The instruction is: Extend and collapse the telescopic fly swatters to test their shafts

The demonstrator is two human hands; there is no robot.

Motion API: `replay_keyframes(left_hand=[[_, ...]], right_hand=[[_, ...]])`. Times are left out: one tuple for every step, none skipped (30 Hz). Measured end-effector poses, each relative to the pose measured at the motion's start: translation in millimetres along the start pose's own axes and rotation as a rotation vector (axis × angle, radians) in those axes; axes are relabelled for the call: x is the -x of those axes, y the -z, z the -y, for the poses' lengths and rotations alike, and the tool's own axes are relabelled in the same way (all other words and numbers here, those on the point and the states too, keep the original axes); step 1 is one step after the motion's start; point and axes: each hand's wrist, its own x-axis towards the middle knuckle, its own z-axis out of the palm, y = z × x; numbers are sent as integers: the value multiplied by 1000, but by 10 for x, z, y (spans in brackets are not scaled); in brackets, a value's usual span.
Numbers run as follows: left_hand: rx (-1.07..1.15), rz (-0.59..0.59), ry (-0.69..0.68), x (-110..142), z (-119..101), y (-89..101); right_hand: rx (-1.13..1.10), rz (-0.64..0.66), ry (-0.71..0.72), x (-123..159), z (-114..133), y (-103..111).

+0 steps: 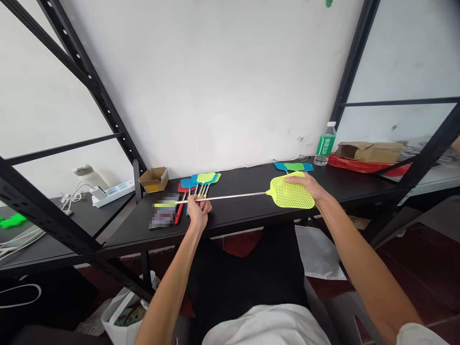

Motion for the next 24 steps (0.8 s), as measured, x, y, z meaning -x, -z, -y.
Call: replay_keyframes(left_hand=[[-4,6,-3,-3,1,3],[-10,15,-9,-6,2,7],[-17,25,-17,-8,3,11],[-25,35,-25,-10,4,14],[-31,44,-32,-11,4,17],[-35,50,-37,-11,4,19],[-36,53,-40,-10,3,20],[-36,54,-39,-9,2,20],[-33,53,-35,-7,1,19],[-28,50,-30,-5,0,18],[-22,45,-23,-3,-1,17],[-16,40,-15,-3,-2,16],[-11,35,-9,-3,-2,15],[-9,33,-6,-4,-1,14],[-8,32,-5,-6,0,14],[-8,31,-6,-8,2,12],[-7,27,-5,-9,4,10],[-5,22,-4,-10,6,7],[-2,15,-4,-10,8,3],[0,10,-4,-8,10,-1],[0,7,-5,-7,12,-6],[-2,6,-9,-4,14,-11],[-6,9,-11,-2,16,-15],[-12,13,-13,-1,19,-18]], right_hand=[[-3,-4,0,0,-2,-1],[-6,-10,-1,1,-5,-2],[-9,-16,-3,2,-7,-3],[-11,-22,-3,4,-9,-5],[-11,-27,-4,4,-11,-7],[-8,-29,-5,5,-13,-10],[-4,-33,-6,6,-14,-12],[0,-38,-9,6,-15,-15],[3,-41,-11,7,-15,-17],[5,-40,-12,8,-14,-19],[4,-39,-14,10,-12,-21],[1,-42,-15,12,-9,-22],[0,-46,-18,15,-6,-23],[1,-49,-22,18,-2,-24],[1,-53,-25,20,0,-24],[3,-57,-26,22,1,-25],[5,-61,-24,22,1,-25],[8,-64,-21,21,-1,-27],[11,-66,-16,18,-6,-31],[11,-70,-11,13,-13,-37],[9,-72,-9,7,-21,-48],[5,-69,-9,0,-31,-61],[-1,-62,-12,-7,-42,-79],[-9,-54,-17,-13,-54,-100]])
